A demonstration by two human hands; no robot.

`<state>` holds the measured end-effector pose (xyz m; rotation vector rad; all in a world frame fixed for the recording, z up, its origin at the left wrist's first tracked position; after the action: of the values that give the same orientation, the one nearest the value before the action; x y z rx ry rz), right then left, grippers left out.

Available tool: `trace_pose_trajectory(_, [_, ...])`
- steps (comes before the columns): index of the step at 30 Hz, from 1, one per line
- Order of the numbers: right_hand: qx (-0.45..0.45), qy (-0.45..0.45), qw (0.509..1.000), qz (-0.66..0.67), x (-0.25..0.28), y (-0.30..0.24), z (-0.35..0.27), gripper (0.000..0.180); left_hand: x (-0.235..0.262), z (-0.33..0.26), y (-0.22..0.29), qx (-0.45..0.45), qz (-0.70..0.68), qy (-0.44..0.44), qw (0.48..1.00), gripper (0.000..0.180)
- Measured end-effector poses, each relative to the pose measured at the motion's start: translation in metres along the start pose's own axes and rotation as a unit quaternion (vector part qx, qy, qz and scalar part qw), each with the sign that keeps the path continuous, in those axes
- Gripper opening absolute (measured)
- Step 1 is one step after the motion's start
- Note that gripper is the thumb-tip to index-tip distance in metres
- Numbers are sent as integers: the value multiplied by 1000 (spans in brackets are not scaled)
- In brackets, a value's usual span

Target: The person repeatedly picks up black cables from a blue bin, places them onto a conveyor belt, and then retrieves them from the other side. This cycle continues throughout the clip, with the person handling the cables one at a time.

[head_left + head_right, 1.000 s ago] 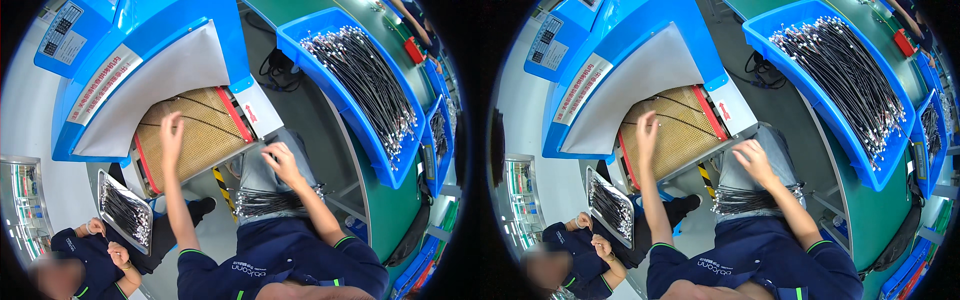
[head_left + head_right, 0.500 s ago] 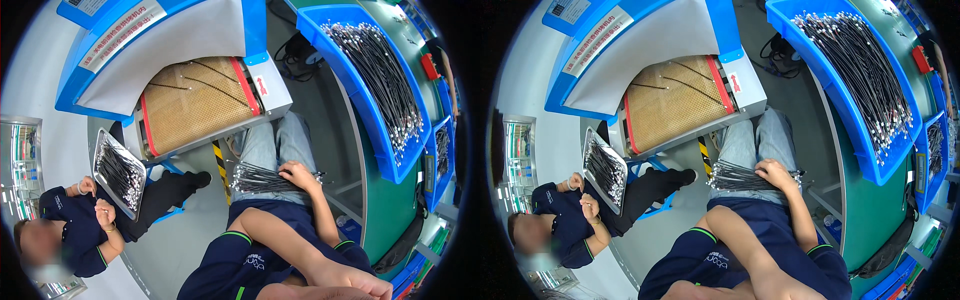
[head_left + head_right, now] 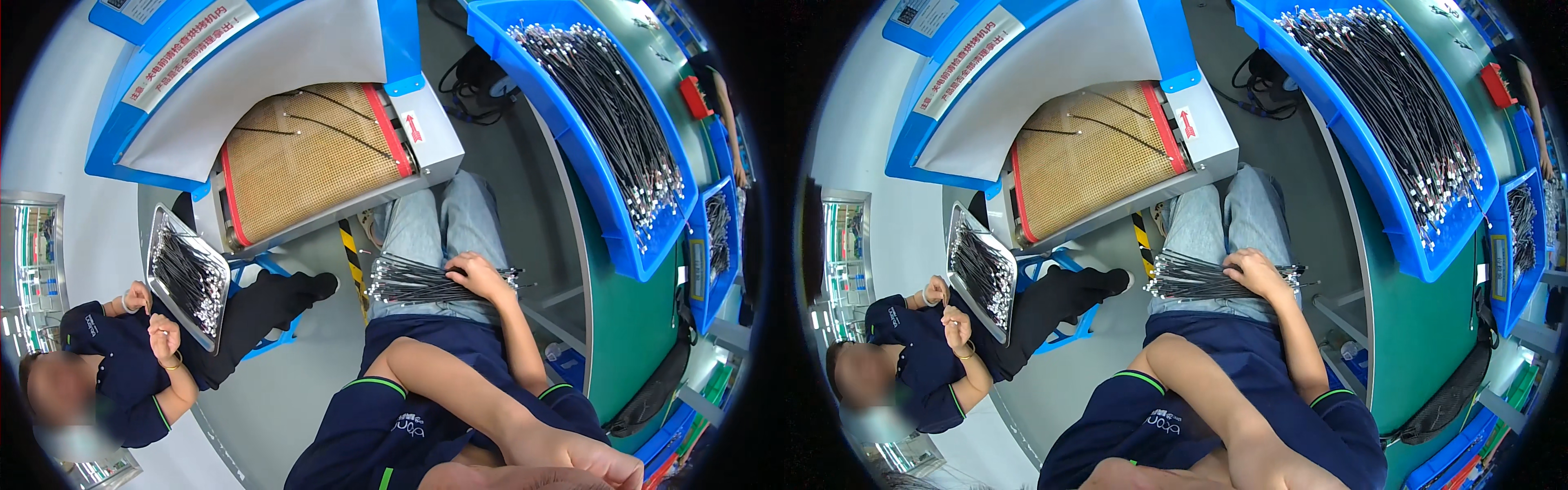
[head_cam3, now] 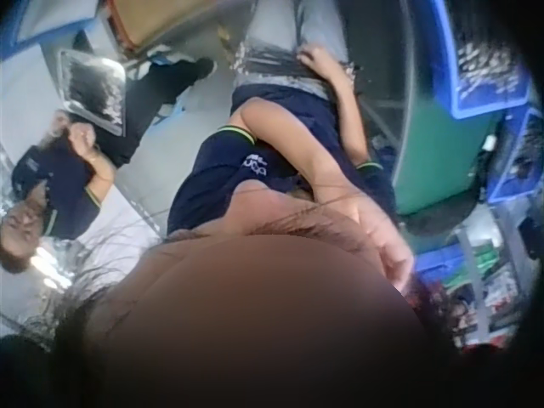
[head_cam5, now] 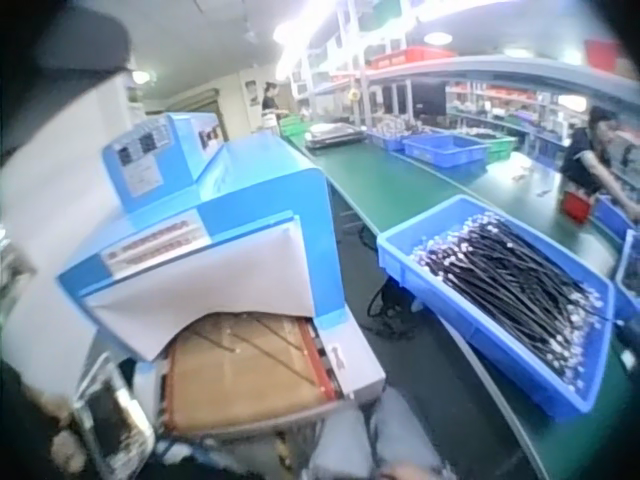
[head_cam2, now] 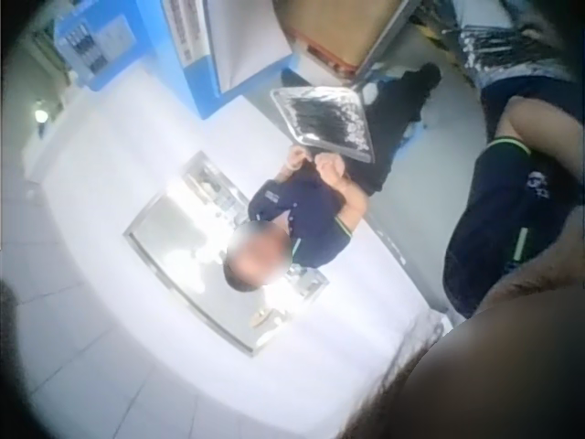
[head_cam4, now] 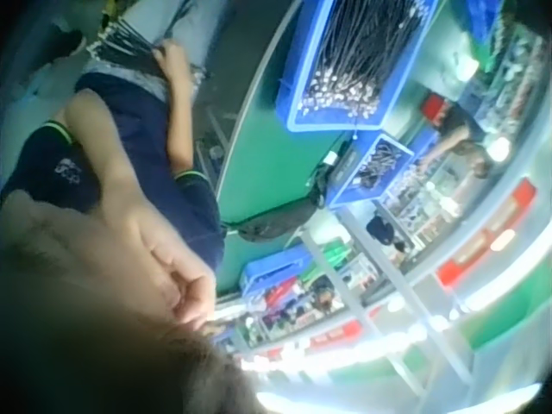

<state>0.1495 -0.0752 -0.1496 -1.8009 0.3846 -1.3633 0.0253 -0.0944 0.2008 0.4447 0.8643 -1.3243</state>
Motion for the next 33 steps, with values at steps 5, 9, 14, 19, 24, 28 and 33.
trace_pose_trajectory(5, [-6,-4,1000,-4,-1,3,0,20,7,-3,-3,23,50,-35,998,52])
trace_pose_trajectory(9, [-6,-5,1000,-4,-1,3,0,19,0,-10,10,-214,191,-29,957,53])
trace_pose_trajectory(14, [-23,-21,999,16,2,1,3,17,-7,-11,21,-129,156,-7,979,53])
trace_pose_trajectory(19, [-15,-26,999,19,1,2,4,15,0,-10,4,26,14,14,999,51])
trace_pose_trajectory(24, [-71,-38,995,58,6,2,3,16,10,-8,1,50,51,7,997,47])
trace_pose_trajectory(28, [-58,-29,998,12,1,7,0,19,43,-12,-28,87,90,51,991,47])
trace_pose_trajectory(33, [-21,-34,999,-1,-4,8,4,17,53,-59,40,128,374,146,907,19])
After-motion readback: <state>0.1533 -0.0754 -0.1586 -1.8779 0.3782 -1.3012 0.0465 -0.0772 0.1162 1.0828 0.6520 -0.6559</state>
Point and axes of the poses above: each hand's wrist, its own z-axis towards the middle knuckle, its own x-axis out of the back of the hand, y = z × x, the point moved 6 cm from there along z, towards the middle knuckle, and after that the axes turned 10 degrees about y, right-handed, at the moved point
